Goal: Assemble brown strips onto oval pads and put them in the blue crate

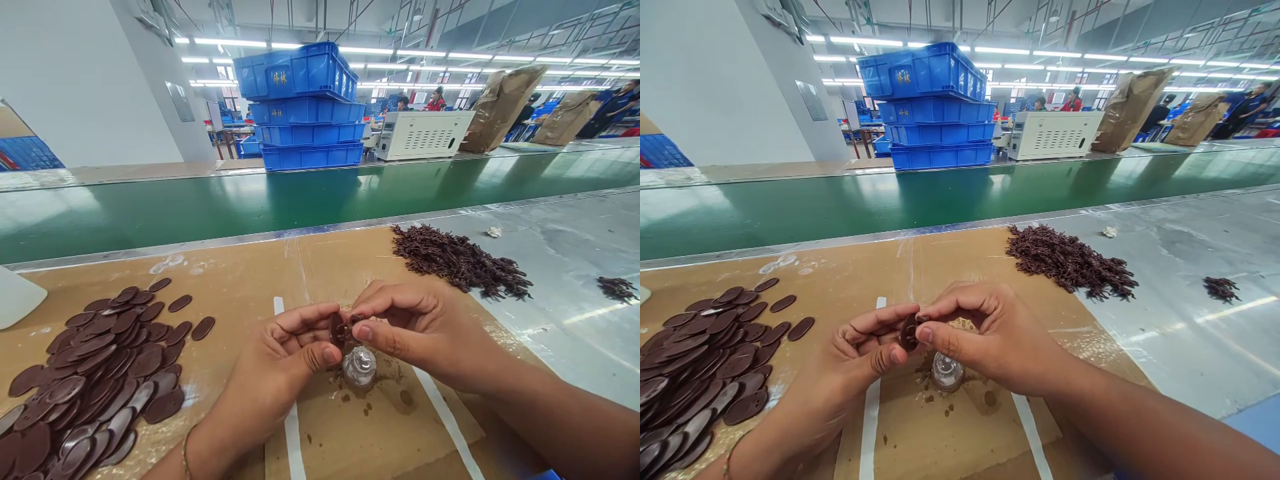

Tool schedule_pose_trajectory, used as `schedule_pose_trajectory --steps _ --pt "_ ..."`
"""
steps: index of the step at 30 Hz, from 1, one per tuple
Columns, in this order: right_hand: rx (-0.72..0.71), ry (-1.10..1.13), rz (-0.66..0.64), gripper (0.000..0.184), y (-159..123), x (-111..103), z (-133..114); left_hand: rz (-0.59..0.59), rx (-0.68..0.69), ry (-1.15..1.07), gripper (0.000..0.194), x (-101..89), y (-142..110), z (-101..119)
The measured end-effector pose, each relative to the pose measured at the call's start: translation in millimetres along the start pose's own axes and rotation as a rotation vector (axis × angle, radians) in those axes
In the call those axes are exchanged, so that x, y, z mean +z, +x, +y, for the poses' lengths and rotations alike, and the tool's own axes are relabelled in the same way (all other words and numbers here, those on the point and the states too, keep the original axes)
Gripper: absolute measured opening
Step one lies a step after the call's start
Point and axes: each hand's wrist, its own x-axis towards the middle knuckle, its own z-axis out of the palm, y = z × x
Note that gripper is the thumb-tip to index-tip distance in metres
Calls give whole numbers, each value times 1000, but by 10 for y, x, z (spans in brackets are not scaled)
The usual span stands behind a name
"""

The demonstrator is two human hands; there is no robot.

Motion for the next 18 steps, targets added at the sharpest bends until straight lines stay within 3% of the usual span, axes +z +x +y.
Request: schedule_pose_trajectory --steps 18 --pt "28 -12 -4 5 -21 47 89 -53 -3 -57 30 21 4 -9"
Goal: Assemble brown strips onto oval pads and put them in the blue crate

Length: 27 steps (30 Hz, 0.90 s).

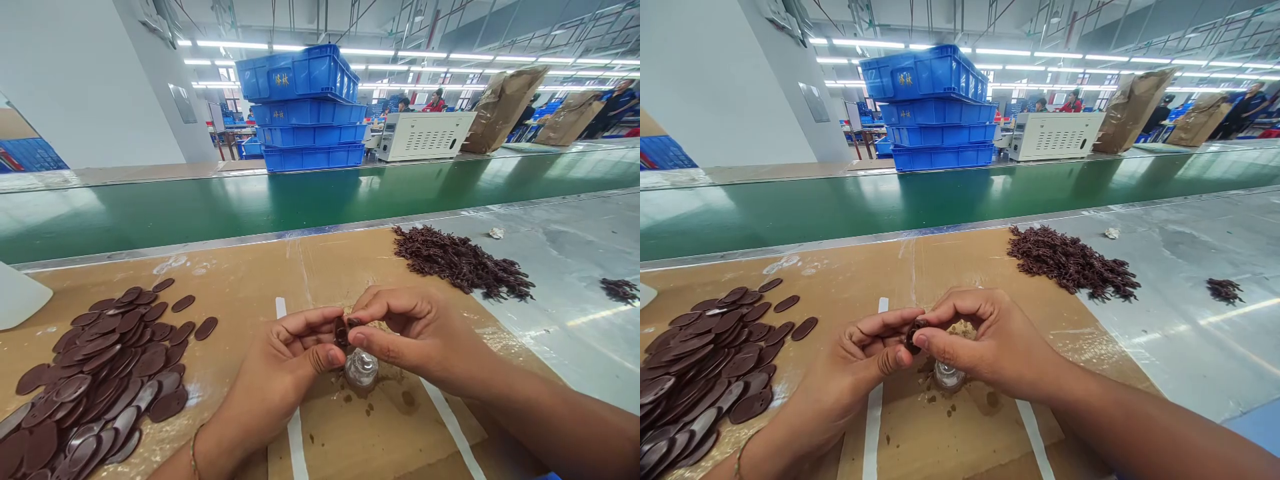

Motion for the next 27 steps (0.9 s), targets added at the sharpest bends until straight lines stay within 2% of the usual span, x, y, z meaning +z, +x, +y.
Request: schedule_pose_trajectory --steps 9,16,23,27 --pt "20 -16 4 7 -9 8 -1 -25 16 43 30 -15 -12 -22" --pt "68 28 -6 11 -18 11 -23 7 2 85 31 -43 -29 -22" --pt "131 77 5 18 -3 30 -26 -76 43 111 34 -42 -17 -17" --pt "122 84 13 21 9 33 -12 -50 42 108 31 -45 -16 -18"
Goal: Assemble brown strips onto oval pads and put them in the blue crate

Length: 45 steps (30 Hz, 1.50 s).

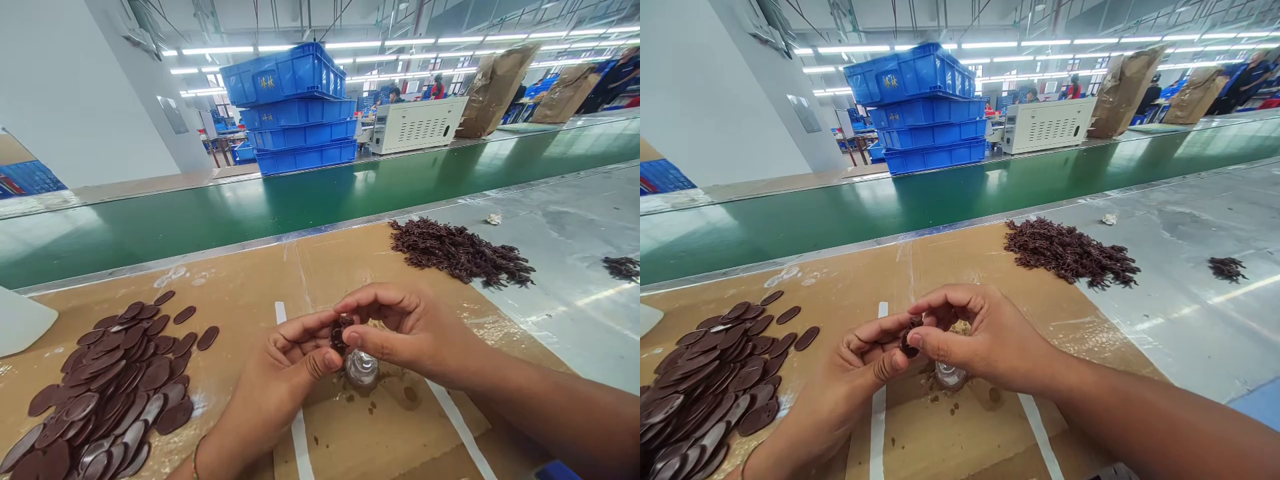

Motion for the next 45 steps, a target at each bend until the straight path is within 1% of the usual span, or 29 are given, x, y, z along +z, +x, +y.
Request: schedule_pose_trajectory --steps 4,13,18,24,28,34,39,45 --pt "8 1 0 22 15 9 -15 29 0 -5 30 4 -1 4" --pt "4 -23 -4 23 0 22 -16 6 12 6 27 -11 -1 -29" --pt "4 -18 -7 22 -3 28 -19 27 -13 23 27 -8 -2 -14" --pt "-8 -32 -1 21 8 35 -23 9 -14 25 25 -1 6 5" --pt "7 -25 -5 20 3 44 -19 38 -20 56 27 0 9 -5" --pt "8 -12 -2 22 -8 39 2 44 -32 70 29 -8 4 -15" --pt "-3 -27 -1 16 -7 29 5 74 -25 82 33 -27 1 -47" --pt "-10 -31 -1 15 3 31 -1 51 -38 65 31 -29 -19 -54"
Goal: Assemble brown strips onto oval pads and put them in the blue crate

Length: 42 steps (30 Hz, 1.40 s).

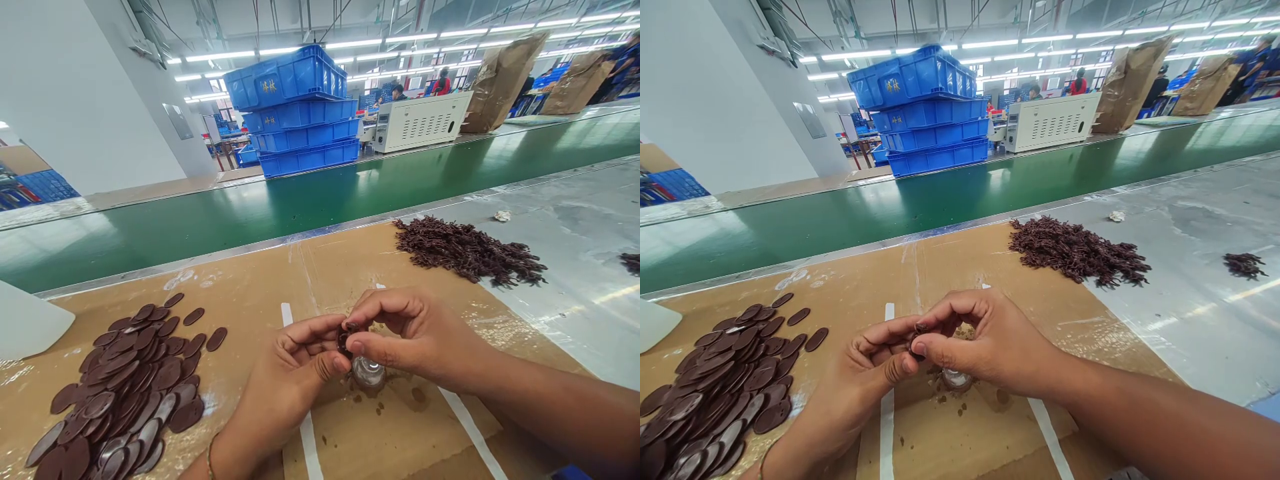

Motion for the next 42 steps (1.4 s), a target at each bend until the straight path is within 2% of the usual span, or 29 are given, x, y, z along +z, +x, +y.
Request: schedule_pose_trajectory --steps 12,24,29,34,42 --pt "26 55 -18 21 -19 -15 41 41 -41 -13 33 72 -7 108" --pt "22 35 -12 21 5 -2 37 -3 -21 -19 31 50 -10 57" --pt "48 59 -12 18 -2 4 25 49 -31 4 31 56 -18 54" --pt "72 103 -17 17 9 18 15 -10 9 -19 30 16 11 14" --pt "67 101 -16 14 7 13 5 -22 12 -14 29 11 12 -6"
